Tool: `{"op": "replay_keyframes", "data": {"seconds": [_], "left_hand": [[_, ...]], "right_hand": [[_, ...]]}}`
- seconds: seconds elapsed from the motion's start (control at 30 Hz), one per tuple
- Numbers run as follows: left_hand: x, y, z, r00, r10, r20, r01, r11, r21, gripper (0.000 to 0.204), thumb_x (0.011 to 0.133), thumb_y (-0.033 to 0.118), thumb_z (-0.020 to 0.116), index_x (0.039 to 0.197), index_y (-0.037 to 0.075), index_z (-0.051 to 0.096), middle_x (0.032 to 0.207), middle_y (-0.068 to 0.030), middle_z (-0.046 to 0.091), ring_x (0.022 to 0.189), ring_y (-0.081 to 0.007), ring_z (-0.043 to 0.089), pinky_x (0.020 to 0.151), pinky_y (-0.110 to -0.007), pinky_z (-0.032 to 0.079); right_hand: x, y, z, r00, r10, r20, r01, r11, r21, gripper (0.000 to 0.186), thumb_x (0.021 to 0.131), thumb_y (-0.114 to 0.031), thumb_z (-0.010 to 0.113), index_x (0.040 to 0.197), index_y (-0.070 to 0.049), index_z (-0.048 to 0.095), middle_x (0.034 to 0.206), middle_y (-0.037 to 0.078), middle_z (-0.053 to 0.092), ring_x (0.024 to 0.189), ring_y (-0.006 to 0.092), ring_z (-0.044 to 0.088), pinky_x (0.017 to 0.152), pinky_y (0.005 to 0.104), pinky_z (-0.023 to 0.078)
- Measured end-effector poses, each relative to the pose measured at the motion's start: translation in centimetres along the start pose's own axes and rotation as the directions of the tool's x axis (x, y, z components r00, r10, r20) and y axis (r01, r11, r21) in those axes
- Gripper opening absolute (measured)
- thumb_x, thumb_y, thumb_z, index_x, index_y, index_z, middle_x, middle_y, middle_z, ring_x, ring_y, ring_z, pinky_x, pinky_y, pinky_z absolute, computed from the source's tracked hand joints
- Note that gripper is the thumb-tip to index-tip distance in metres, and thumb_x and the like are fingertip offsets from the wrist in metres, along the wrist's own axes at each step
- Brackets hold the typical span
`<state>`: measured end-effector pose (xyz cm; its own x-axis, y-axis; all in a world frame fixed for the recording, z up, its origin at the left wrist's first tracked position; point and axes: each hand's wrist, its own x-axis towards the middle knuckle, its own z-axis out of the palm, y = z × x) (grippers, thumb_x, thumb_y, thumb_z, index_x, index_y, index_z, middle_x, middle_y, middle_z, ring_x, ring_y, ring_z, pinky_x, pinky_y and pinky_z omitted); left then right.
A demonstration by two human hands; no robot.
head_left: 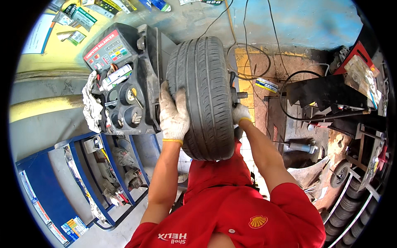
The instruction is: The person balances a car tire on a computer balancer, applies adhesive weights to the rim, and then removes the tire. They carry the tire across the garage and place it on the floor near a vehicle.
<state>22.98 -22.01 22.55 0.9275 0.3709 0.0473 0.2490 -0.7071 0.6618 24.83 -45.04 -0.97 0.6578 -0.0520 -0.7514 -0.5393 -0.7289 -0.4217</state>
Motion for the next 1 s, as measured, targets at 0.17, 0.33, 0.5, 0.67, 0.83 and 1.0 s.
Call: {"op": "replay_keyframes", "data": {"seconds": [0.17, 0.33, 0.5, 0.67, 0.83, 1.0], "left_hand": [[2.7, 0.4, 1.0, 0.999, 0.045, -0.022, -0.046, 0.997, -0.066, 0.076, 0.106, 0.051, 0.052, 0.155, -0.006, 0.04, 0.159, -0.0295, 0.043, 0.151, -0.0395, 0.039, 0.124, -0.041, 0.028], [4.4, 1.9, 0.6, 0.996, -0.048, 0.075, 0.046, 0.999, 0.028, 0.066, 0.108, 0.048, 0.05, 0.155, 0.001, 0.045, 0.16, -0.0242, 0.045, 0.151, -0.035, 0.04, 0.123, -0.037, 0.028], [6.3, -3.3, 0.1, 0.831, 0.477, 0.288, -0.539, 0.559, 0.63, 0.058, 0.098, -0.001, 0.036, 0.154, 0.009, 0.049, 0.163, -0.0197, 0.039, 0.146, -0.0373, 0.045, 0.12, -0.042, 0.04], [6.5, -2.5, 0.3, 0.97, 0.148, 0.195, -0.223, 0.86, 0.459, 0.047, 0.112, 0.026, 0.031, 0.153, 0.016, 0.051, 0.165, -0.0108, 0.041, 0.147, -0.033, 0.045, 0.12, -0.039, 0.033], [7.0, -4.0, -0.3, 0.914, 0.264, 0.306, -0.389, 0.781, 0.488, 0.055, 0.106, 0.017, 0.037, 0.16, 0.01, 0.037, 0.166, -0.0178, 0.035, 0.15, -0.0363, 0.039, 0.123, -0.042, 0.034], [7.3, -4.1, -0.6, 0.878, 0.33, 0.347, -0.476, 0.683, 0.554, 0.059, 0.104, 0.018, 0.043, 0.161, 0.007, 0.034, 0.165, -0.0224, 0.033, 0.151, -0.0396, 0.037, 0.125, -0.042, 0.032]], "right_hand": [[1.9, 2.2, 2.0, 0.988, -0.068, -0.141, 0.082, 0.992, 0.1, 0.094, 0.083, -0.071, 0.071, 0.143, 0.0, 0.05, 0.128, 0.029, 0.068, 0.121, 0.0418, 0.067, 0.102, 0.0487, 0.053], [2.0, 6.8, -2.0, 0.96, -0.159, -0.232, 0.204, 0.961, 0.187, 0.09, 0.081, -0.075, 0.071, 0.115, 0.008, 0.069, 0.113, 0.034, 0.072, 0.111, 0.0437, 0.07, 0.094, 0.0496, 0.055], [3.0, 11.5, -3.5, 0.966, 0.099, -0.238, 0.046, 0.842, 0.538, 0.092, 0.079, -0.078, 0.069, 0.117, 0.005, 0.07, 0.099, 0.026, 0.076, 0.087, 0.0365, 0.075, 0.082, 0.0462, 0.058], [3.0, 18.4, 0.6, 0.977, 0.195, -0.09, -0.086, 0.74, 0.668, 0.077, 0.087, -0.063, 0.069, 0.12, 0.006, 0.068, 0.104, 0.03, 0.073, 0.095, 0.039, 0.075, 0.085, 0.0464, 0.059], [-2.0, 22.6, 2.1, 0.784, 0.619, -0.044, -0.281, 0.419, 0.863, 0.081, 0.083, -0.061, 0.071, 0.13, 0.004, 0.064, 0.118, 0.028, 0.072, 0.106, 0.0403, 0.073, 0.09, 0.0434, 0.058], [-1.6, 30.3, -1.0, 0.696, 0.697, 0.171, -0.187, -0.053, 0.981, 0.066, 0.084, -0.046, 0.075, 0.125, 0.006, 0.063, 0.115, 0.026, 0.071, 0.104, 0.0353, 0.07, 0.09, 0.0442, 0.056]]}}
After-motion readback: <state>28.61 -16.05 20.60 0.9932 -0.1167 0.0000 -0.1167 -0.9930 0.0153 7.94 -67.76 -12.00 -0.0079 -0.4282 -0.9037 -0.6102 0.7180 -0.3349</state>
